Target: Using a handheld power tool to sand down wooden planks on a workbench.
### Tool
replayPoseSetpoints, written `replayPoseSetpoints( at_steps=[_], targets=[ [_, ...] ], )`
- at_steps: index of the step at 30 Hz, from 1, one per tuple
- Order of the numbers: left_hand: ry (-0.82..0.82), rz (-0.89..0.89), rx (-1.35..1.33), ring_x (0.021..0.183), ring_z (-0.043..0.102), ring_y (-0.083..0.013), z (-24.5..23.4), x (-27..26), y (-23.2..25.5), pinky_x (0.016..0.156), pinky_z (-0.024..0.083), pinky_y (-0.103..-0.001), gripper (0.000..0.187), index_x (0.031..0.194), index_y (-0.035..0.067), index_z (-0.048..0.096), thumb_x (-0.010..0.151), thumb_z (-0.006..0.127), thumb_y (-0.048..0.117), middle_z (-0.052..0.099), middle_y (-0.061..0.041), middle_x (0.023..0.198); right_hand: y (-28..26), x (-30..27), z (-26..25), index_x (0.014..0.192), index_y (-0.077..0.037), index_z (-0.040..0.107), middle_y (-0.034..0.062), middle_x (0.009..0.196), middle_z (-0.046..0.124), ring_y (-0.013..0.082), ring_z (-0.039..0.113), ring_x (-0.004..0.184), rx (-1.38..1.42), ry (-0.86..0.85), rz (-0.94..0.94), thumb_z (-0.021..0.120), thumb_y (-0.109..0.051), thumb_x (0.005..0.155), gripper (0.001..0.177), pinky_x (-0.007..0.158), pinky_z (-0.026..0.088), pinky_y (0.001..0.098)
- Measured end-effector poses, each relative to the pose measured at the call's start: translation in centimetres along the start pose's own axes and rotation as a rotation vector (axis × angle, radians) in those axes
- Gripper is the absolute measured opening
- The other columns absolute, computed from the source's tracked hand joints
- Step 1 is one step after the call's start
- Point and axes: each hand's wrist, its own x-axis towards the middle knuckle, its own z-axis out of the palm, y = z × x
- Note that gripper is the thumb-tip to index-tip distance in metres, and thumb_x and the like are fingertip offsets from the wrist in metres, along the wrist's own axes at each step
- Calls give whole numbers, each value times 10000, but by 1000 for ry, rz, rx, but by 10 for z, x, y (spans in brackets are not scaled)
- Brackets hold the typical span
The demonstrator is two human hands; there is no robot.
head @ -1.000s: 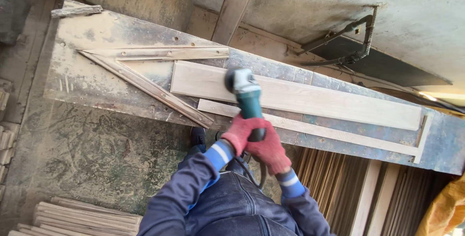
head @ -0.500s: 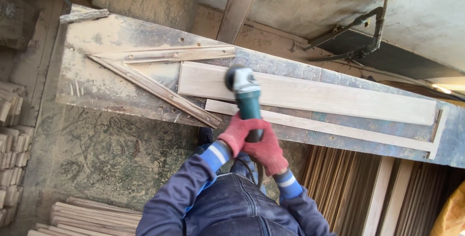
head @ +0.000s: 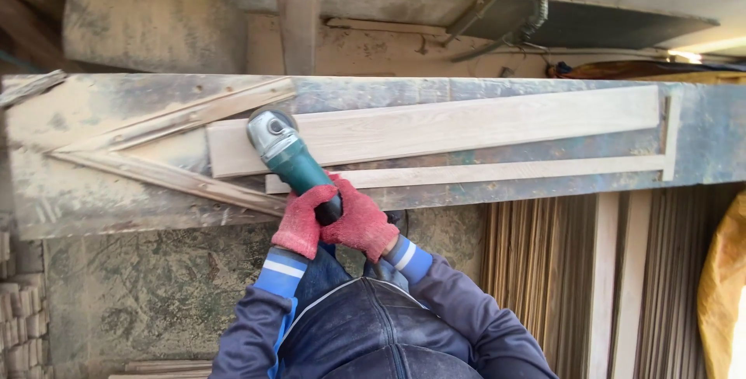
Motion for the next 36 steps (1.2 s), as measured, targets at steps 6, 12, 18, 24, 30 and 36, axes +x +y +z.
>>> replayPoseSetpoints(
  at_steps=[6, 12, 18, 24, 30, 36],
  targets=[
    [-174, -24, 148, 817, 755, -280, 103, 13, -76, 783, 612, -433, 605, 1145, 111, 685, 579, 889, 48, 748, -118, 905, 60, -27, -78, 1413, -418, 527, 90, 1223, 713, 312, 663, 1208, 228, 226, 228, 888, -389, 546, 940, 1056, 532, 427],
    [-338, -43, 310, 850, 749, -284, 216, 22, -171, 822, 600, -444, 634, 1163, 155, 694, 570, 897, 61, 742, -109, 892, 152, -44, -156, 1384, -299, 554, 117, 1197, 719, 315, 682, 1173, 335, 386, 384, 893, -352, 568, 884, 1035, 536, 447],
    [-376, -80, 442, 840, 714, -275, 300, 9, -220, 831, 557, -424, 650, 1119, 122, 660, 513, 888, 63, 684, -104, 852, 249, -34, -193, 1187, -148, 618, 187, 721, 631, 315, 685, 553, 688, 641, 249, 964, -137, 518, 753, 494, 604, 392],
    [-356, -79, 567, 878, 738, -315, 301, 24, -229, 832, 571, -436, 641, 1113, 142, 671, 513, 895, 122, 706, -111, 846, 259, -25, -201, 1269, -154, 609, 227, 838, 671, 356, 731, 662, 565, 613, 287, 954, -194, 557, 792, 600, 654, 440],
    [-289, -84, 456, 933, 714, -334, 237, -7, -160, 903, 538, -449, 637, 1117, 89, 656, 522, 885, 85, 689, -150, 885, 215, -18, -148, 1147, -157, 620, 205, 683, 614, 344, 674, 516, 632, 581, 163, 979, -131, 499, 741, 465, 611, 441],
    [-236, -20, 333, 875, 733, -326, 136, 13, -111, 853, 563, -450, 646, 1083, 129, 690, 482, 925, 82, 708, -137, 841, 148, 2, -62, 1172, -289, 633, 147, 724, 691, 311, 718, 546, 411, 492, 202, 999, -216, 474, 792, 477, 641, 433]
  ],
)
